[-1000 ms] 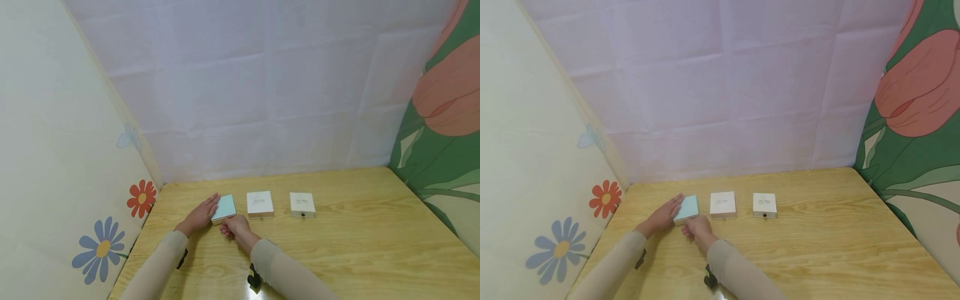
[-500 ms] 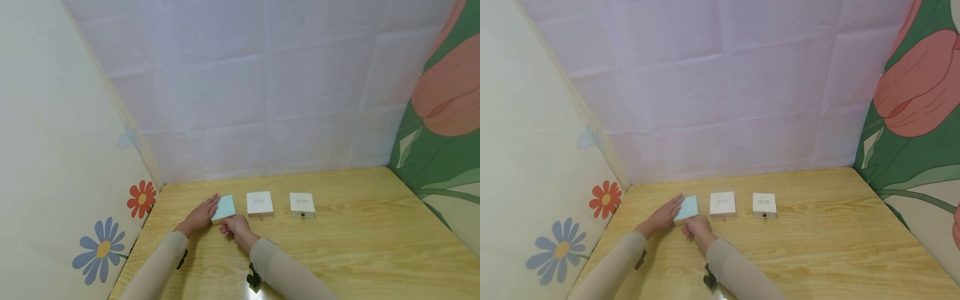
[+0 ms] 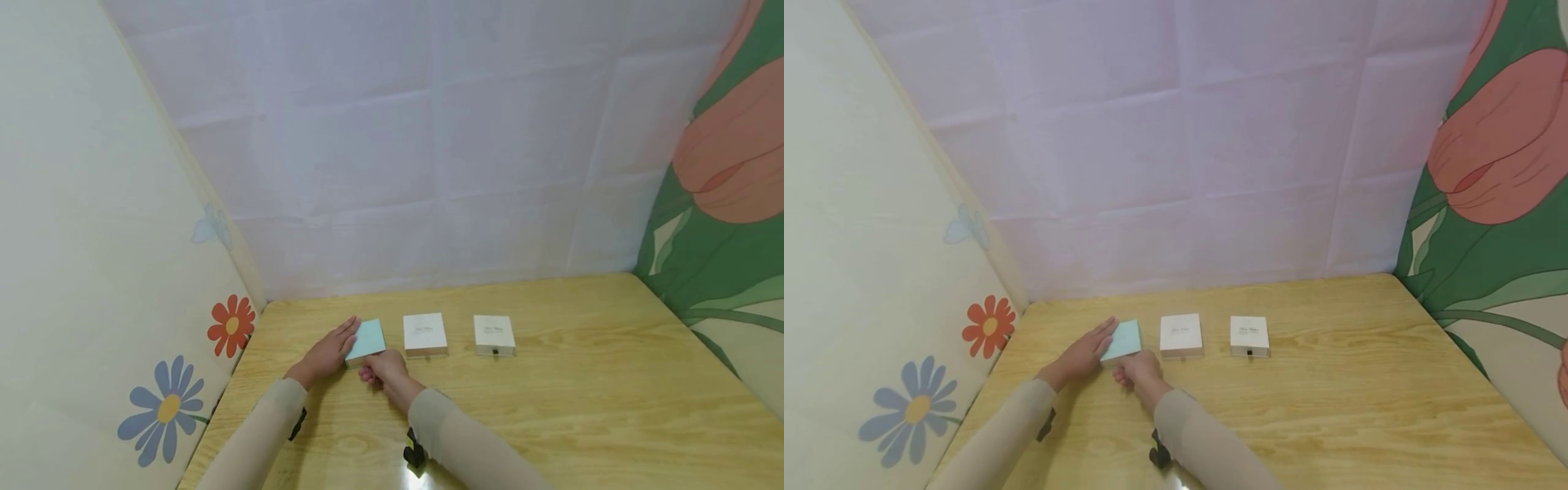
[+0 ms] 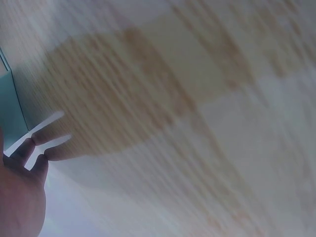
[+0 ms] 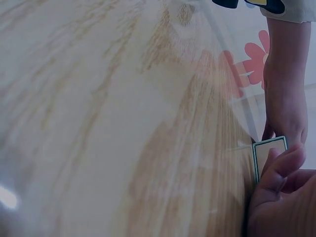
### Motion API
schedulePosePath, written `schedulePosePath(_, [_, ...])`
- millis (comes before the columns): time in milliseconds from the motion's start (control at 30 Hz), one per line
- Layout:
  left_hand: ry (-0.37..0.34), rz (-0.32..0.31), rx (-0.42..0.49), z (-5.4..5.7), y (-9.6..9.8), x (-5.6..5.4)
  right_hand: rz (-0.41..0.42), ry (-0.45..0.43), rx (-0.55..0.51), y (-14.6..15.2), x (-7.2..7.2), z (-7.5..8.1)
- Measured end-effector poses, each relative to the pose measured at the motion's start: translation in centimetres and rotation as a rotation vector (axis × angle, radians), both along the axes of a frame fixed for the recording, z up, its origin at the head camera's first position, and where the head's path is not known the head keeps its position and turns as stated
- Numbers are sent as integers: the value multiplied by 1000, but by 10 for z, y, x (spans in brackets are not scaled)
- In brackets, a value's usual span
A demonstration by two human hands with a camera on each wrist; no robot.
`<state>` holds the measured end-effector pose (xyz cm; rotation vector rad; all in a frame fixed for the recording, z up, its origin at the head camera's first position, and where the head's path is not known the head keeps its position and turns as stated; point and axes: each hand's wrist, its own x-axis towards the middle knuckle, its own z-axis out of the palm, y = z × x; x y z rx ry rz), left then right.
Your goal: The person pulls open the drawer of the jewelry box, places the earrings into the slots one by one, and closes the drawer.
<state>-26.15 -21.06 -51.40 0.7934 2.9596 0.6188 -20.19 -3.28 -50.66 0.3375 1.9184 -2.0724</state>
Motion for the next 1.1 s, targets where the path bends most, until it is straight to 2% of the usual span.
schedulePosePath(300, [-8,22,-31,-2,1,-4,10,0,3,2,-1,1])
schedulePosePath(600, [-82,73,19,8,2,1,48,9,52,9,4,10])
schedulePosePath(733, [-75,74,41,14,6,2,120,49,123,19,7,21])
schedulePosePath(800, [-56,77,58,17,8,3,181,93,169,28,8,27])
schedulePosePath(900, [-22,106,71,22,11,3,293,216,282,46,7,35])
schedulePosePath(1000, [8,134,76,29,13,6,377,402,429,71,5,42])
schedulePosePath(1100, [44,163,28,37,14,10,398,564,570,98,6,51])
